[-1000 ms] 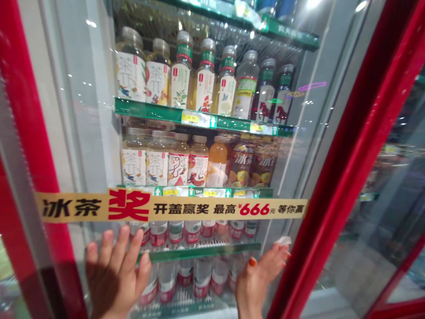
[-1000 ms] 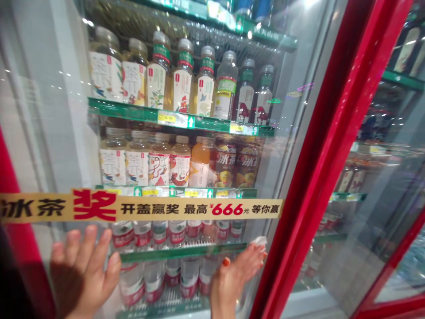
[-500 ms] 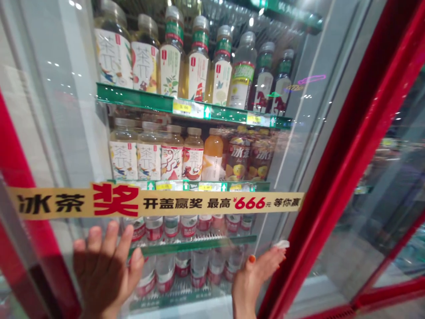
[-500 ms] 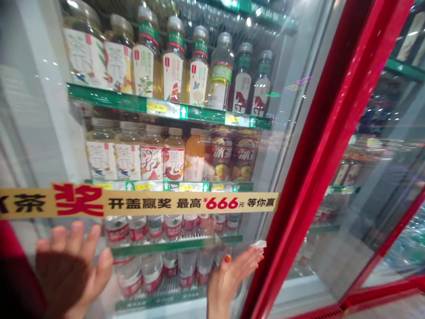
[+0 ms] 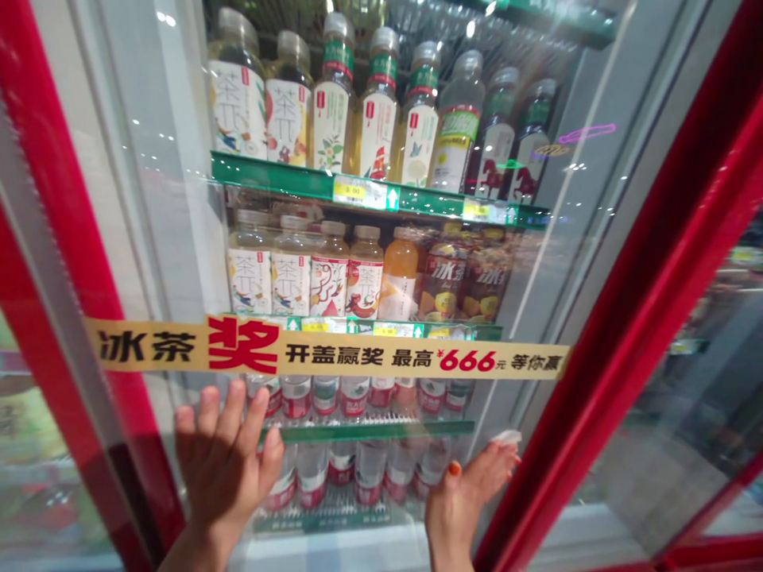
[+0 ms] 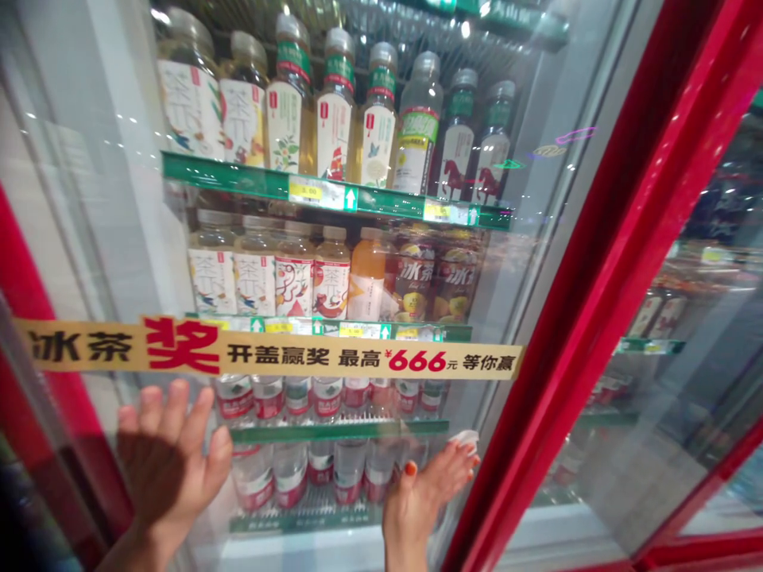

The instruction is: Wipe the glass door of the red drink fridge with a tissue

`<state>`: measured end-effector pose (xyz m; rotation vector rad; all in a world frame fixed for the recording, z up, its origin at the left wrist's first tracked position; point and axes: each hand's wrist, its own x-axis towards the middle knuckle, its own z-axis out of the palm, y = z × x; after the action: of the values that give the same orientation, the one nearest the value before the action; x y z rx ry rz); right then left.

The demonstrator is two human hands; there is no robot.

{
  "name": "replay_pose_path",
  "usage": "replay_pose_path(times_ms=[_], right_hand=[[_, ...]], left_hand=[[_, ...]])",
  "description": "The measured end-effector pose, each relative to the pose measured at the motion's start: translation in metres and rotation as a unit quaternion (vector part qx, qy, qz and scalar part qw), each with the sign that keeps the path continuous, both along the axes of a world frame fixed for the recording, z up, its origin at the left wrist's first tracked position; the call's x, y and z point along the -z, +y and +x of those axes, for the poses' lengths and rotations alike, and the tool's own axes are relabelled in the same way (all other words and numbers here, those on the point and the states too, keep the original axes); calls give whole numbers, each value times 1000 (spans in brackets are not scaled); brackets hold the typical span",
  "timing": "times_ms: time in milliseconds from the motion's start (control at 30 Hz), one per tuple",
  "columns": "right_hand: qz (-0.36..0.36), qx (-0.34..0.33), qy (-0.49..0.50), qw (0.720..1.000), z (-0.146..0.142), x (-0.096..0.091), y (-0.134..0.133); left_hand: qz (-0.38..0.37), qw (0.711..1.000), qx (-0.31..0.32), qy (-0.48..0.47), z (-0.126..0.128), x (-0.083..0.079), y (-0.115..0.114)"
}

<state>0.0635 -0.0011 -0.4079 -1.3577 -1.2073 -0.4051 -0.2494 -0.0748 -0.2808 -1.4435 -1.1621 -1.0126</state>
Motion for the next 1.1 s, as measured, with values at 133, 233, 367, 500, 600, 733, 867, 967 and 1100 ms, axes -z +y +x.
replay_pose_path(times_ms=[133, 233, 367, 500, 600, 733, 867, 967, 1100], right_hand=[[25, -30, -133, 990, -71, -8, -21], [85, -69, -305, 946, -96, 24, -35], [86, -26, -244, 966, -37, 38, -20], [16, 5, -16, 1000, -7, -2, -1], [26, -31, -53, 998, -58, -14, -13], [89, -107, -287, 948, -101, 21, -34], [64, -44, -208, 975, -28, 19, -15], [11, -14, -17, 1000, 15, -38, 7], [46, -25, -73, 996, -34, -88, -6]], left_hand=[[0, 1000, -8, 6, -8, 5, 2], [1, 1000, -11, 13, -18, 12, 5], [-5, 1000, -1, -4, -17, 15, 6], [-13, 999, -10, -39, -4, 11, 3], [-2, 1000, -7, -21, 0, 6, 1], [7, 1000, -3, -15, -2, 3, 2], [19, 1000, -2, -6, -2, 1, 4], [28, 999, 3, -15, 3, -4, 5], [50, 997, 29, -58, 13, -1, 2]])
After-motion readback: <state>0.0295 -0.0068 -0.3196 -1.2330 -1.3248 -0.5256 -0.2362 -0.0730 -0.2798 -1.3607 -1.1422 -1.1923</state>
